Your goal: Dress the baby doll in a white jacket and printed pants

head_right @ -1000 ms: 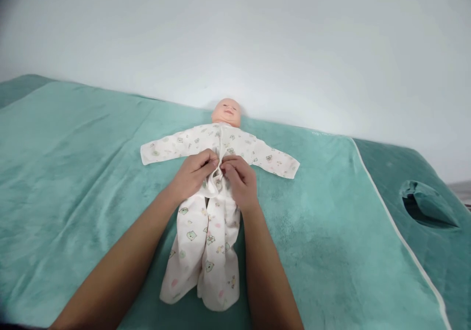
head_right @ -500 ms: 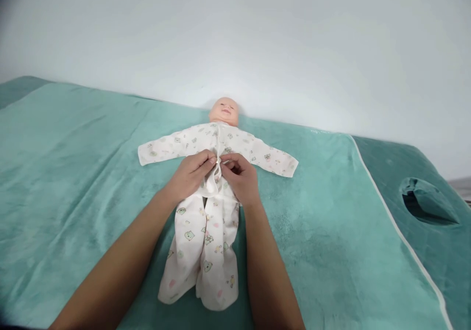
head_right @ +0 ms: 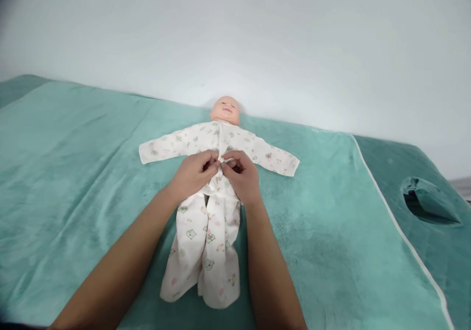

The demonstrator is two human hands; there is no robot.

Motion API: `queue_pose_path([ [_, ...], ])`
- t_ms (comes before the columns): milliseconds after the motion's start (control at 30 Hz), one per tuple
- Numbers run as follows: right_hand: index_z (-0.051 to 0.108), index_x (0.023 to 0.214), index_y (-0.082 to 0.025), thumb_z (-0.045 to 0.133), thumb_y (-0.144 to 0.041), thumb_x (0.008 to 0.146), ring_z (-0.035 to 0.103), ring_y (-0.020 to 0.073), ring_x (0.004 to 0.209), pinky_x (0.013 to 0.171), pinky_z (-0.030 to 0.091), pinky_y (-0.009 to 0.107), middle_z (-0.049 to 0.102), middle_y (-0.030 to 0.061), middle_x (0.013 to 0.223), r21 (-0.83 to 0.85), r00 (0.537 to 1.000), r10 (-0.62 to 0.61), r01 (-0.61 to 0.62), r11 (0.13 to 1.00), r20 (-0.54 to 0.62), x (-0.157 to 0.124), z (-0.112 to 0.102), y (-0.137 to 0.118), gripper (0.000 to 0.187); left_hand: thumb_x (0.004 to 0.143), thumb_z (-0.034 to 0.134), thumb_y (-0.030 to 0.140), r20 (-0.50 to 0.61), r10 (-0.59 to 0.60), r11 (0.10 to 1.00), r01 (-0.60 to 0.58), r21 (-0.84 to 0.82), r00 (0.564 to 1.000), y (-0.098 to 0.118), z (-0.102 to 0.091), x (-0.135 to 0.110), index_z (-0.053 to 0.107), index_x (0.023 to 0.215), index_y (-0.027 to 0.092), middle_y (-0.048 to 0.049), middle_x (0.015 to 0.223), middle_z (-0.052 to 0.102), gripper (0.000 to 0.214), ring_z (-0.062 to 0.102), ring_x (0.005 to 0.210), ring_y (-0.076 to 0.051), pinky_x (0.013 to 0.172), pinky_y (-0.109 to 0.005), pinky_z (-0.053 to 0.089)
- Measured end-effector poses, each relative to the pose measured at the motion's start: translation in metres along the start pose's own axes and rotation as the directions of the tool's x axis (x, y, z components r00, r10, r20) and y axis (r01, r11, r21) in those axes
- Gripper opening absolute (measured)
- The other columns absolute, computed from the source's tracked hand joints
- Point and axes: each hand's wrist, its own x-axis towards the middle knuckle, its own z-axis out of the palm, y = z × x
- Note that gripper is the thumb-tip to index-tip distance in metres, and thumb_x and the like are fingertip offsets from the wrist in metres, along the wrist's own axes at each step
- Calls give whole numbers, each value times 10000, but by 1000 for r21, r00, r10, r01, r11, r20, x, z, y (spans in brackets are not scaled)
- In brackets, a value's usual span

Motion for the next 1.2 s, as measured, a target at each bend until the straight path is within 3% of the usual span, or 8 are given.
queue_pose_path([
  [300, 671, 951, -238, 706, -327, 825, 496, 111, 609, 600, 417, 256, 542, -50, 652, 52, 1000, 25, -24, 998, -15, 2, -1, 1, 158, 830, 494, 209, -3, 23, 1000, -23, -4, 1000, 0, -1, 1, 398, 689, 209, 45, 619, 432, 171, 382, 588, -127, 572, -284, 254],
  [467, 672, 949, -243, 735, -312, 793, 463, 106, 592, 577, 384, 249, 501, -63, 623, 39, 999, 41, -41, 998, 13, 3, -2, -1, 181, 795, 492, 173, 1, 11, 997, -11, -71, 1000, -3, -3, 1, 413, 692, 210, 52, 609, 387, 135, 358, 591, -123, 571, -270, 260],
  [733, 656, 942, -241, 746, -287, 785, 412, 94, 572, 548, 338, 235, 461, -75, 616, 56, 1000, 29, -29, 998, -1, 2, -1, 2, 187, 879, 479, 210, -5, 65, 992, -65, -104, 998, -8, -2, 0, 585, 831, 205, 54, 635, 452, 117, 440, 618, -123, 621, -263, 322],
  [1033, 677, 940, -251, 720, -284, 808, 436, 104, 630, 604, 396, 257, 514, -41, 743, -17, 999, -43, 43, 999, 9, 2, -2, -2, 143, 879, 489, 225, -77, 50, 998, -53, -33, 996, 0, 3, -2, 503, 684, 202, 38, 604, 455, 196, 420, 610, -131, 606, -277, 298],
  [1200, 664, 912, -248, 723, -276, 795, 445, 100, 634, 588, 388, 255, 541, -33, 794, -33, 999, -48, 48, 998, 12, 4, 0, -1, 134, 840, 494, 219, -68, -6, 994, -1, -111, 998, 0, 0, 0, 473, 646, 198, 40, 576, 398, 197, 385, 590, -126, 577, -266, 291],
])
